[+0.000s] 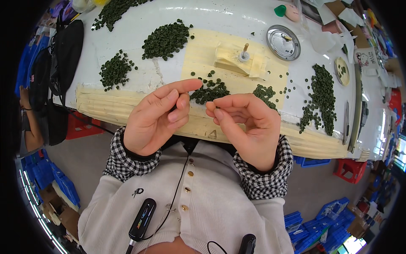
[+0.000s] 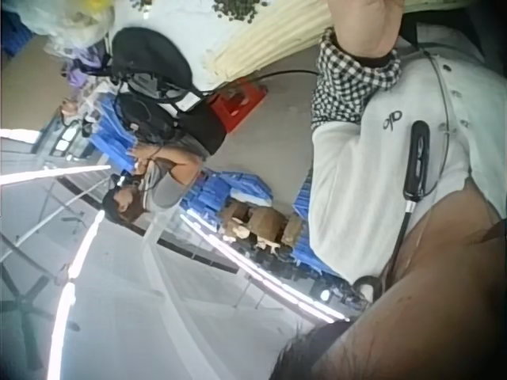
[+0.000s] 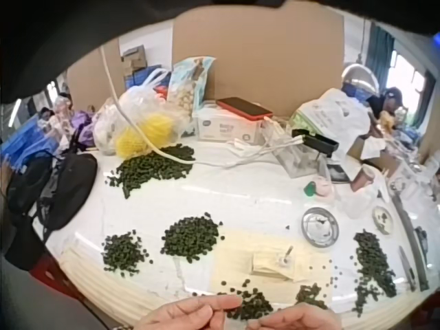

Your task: The person is manually assembling or inspecting small green plastic toy components at a factory workbench.

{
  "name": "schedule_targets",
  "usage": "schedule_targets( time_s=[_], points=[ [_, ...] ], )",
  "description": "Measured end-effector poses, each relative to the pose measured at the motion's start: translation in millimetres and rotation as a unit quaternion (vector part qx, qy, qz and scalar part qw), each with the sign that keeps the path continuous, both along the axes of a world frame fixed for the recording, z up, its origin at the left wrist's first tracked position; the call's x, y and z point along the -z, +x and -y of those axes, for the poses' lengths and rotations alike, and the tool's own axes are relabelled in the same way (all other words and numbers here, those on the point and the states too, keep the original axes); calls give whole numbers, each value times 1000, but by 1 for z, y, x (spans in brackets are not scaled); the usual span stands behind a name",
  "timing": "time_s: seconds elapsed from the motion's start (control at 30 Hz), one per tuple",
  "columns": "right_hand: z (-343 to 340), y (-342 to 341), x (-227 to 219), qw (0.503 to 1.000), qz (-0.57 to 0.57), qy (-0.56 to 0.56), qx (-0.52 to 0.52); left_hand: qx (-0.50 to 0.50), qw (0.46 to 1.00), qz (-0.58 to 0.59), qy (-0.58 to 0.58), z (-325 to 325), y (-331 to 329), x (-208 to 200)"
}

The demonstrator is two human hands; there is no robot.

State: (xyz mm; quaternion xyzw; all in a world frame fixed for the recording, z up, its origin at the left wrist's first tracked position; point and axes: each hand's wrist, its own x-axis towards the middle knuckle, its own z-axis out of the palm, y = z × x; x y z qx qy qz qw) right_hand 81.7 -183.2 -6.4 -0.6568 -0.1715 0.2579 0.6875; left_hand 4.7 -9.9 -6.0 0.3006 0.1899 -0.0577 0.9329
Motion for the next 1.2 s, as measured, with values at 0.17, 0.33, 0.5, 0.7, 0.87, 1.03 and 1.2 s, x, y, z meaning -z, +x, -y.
schedule_targets(
  time_s=[0.17, 0.33, 0.5, 0.7, 0.87, 1.03, 1.2],
  points=[
    [0, 1, 0, 1000, 9, 6, -9, 33, 999, 16, -13, -6, -4, 3],
    [0, -1, 2, 999, -21, 42, 9, 39, 995, 62, -68, -7, -6, 16],
    [0, -2, 1, 999, 1, 34, 11, 30, 997, 45, -47, -3, -3, 13],
    [6, 3, 8, 997, 71, 21, -6, 40, 998, 42, -37, -2, -4, 15],
    [0, -3, 1, 999, 18, 37, 26, 55, 996, 63, -16, 0, -4, 20],
    [-1, -3, 5, 998, 56, 32, 18, 57, 996, 67, -22, 1, -5, 21],
    [-2, -2, 10, 995, 96, 36, 19, 62, 997, 40, 5, 1, -4, 15]
  ],
)
